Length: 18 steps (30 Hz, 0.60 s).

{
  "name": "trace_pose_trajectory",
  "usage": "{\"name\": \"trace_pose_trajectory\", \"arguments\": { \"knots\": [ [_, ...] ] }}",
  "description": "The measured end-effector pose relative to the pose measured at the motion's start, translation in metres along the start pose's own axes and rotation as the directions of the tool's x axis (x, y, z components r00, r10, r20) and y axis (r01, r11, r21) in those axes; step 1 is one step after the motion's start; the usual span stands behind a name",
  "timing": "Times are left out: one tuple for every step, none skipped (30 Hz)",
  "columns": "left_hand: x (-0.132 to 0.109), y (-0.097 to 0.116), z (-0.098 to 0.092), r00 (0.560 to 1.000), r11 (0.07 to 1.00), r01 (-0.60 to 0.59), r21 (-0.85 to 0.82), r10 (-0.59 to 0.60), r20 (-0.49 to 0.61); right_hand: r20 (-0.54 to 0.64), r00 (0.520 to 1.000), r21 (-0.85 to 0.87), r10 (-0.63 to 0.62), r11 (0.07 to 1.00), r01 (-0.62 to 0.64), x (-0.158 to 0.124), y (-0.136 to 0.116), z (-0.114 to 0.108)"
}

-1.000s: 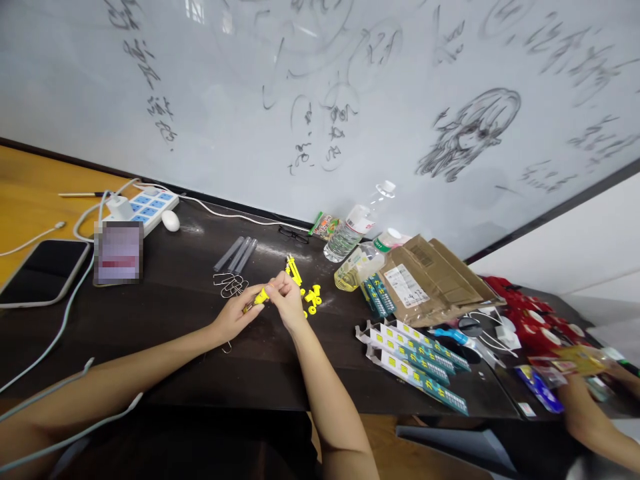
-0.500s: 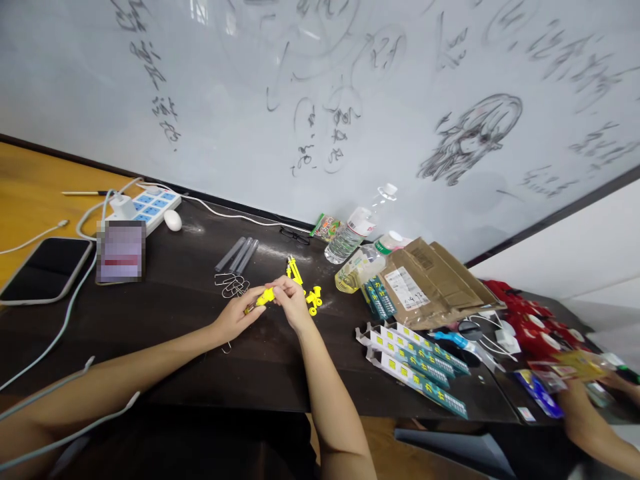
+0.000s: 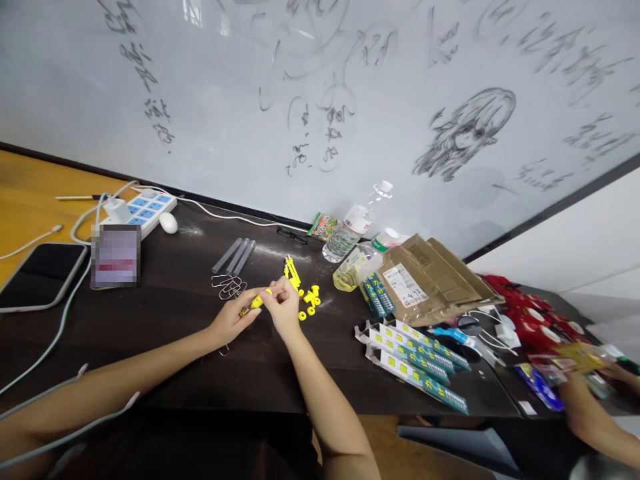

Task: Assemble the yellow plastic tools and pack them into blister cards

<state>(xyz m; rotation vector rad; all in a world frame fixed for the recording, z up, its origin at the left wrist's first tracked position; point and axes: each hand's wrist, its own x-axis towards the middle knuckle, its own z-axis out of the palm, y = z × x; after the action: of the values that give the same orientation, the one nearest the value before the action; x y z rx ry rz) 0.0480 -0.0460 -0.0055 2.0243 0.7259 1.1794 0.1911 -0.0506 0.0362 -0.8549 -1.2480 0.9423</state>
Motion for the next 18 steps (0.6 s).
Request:
{"name": "trace_pose_trajectory", "arguments": {
  "knots": [
    [0.0, -0.001, 0.0, 1.0, 1.0, -0.006, 0.0, 0.006, 0.007, -0.013, 1.0, -0.014, -0.01, 1.0, 0.009, -0.001, -0.001, 0.0],
    [-0.001, -0.002, 0.0, 1.0, 1.0, -0.008, 0.002, 0.008, 0.014, -0.023, 1.0, -0.027, -0.019, 0.999, 0.018, -0.002, -0.002, 0.0],
    [-0.001, -0.002, 0.001, 1.0, 1.0, -0.006, 0.002, 0.006, 0.023, -0.03, 0.999, -0.037, -0.028, 0.999, 0.026, -0.003, -0.002, 0.0],
    [-0.001, -0.003, 0.001, 1.0, 1.0, 0.001, 0.001, -0.001, 0.031, -0.031, 0.999, -0.046, -0.035, 0.998, 0.034, -0.004, -0.001, 0.0],
    [0.0, -0.003, 0.001, 0.999, 1.0, 0.011, -0.002, -0.011, 0.036, -0.025, 0.999, -0.053, -0.04, 0.998, 0.038, -0.004, 0.0, -0.001],
    [0.0, -0.003, 0.001, 0.999, 1.0, 0.025, -0.006, -0.025, 0.035, -0.013, 0.999, -0.055, -0.039, 0.998, 0.039, -0.005, 0.002, -0.001],
    [0.0, -0.003, 0.0, 0.999, 0.999, 0.038, -0.012, -0.038, 0.027, 0.006, 0.999, -0.054, -0.034, 0.998, 0.034, -0.005, 0.003, -0.002],
    [0.001, -0.002, 0.0, 0.999, 0.999, 0.05, -0.02, -0.05, 0.017, 0.026, 0.999, -0.047, -0.028, 0.998, 0.03, -0.005, 0.004, -0.002],
    [0.001, -0.002, 0.0, 0.998, 0.998, 0.06, -0.03, -0.06, 0.005, 0.046, 0.999, -0.037, -0.022, 0.999, 0.024, -0.006, 0.005, -0.003],
    [0.002, -0.001, 0.0, 0.998, 0.997, 0.069, -0.039, -0.069, -0.005, 0.063, 0.998, -0.026, -0.015, 1.0, 0.017, -0.006, 0.006, -0.003],
    [0.003, -0.001, -0.001, 0.997, 0.996, 0.078, -0.048, -0.078, -0.011, 0.078, 0.997, -0.015, -0.009, 1.0, 0.01, -0.007, 0.006, -0.003],
    [0.004, -0.001, -0.002, 0.996, 0.995, 0.086, -0.057, -0.087, -0.011, 0.094, 0.996, -0.008, -0.001, 1.0, 0.001, -0.007, 0.006, -0.003],
    [0.004, -0.001, -0.002, 0.996, 0.993, 0.093, -0.067, -0.093, -0.007, 0.112, 0.994, -0.005, 0.012, 1.0, -0.011, -0.006, 0.006, -0.004],
    [0.005, -0.001, -0.003, 0.995, 0.993, 0.096, -0.076, -0.096, -0.002, 0.133, 0.991, -0.004, 0.027, 1.0, -0.027, -0.005, 0.006, -0.004],
    [0.005, -0.001, -0.005, 0.996, 0.992, 0.094, -0.081, -0.094, 0.007, 0.156, 0.987, -0.006, 0.044, 0.999, -0.043, -0.004, 0.007, -0.006],
    [0.005, -0.002, -0.006, 0.995, 0.992, 0.094, -0.083, -0.092, 0.028, 0.176, 0.983, -0.006, 0.058, 0.998, -0.058, -0.002, 0.008, -0.008],
    [0.004, -0.003, -0.007, 0.994, 0.991, 0.103, -0.085, -0.099, 0.054, 0.192, 0.979, -0.005, 0.072, 0.997, -0.072, 0.0, 0.01, -0.01],
    [0.003, -0.005, -0.009, 0.99, 0.99, 0.115, -0.083, -0.108, 0.087, 0.205, 0.975, -0.003, 0.085, 0.996, -0.086, 0.003, 0.013, -0.013]
  ]
}}
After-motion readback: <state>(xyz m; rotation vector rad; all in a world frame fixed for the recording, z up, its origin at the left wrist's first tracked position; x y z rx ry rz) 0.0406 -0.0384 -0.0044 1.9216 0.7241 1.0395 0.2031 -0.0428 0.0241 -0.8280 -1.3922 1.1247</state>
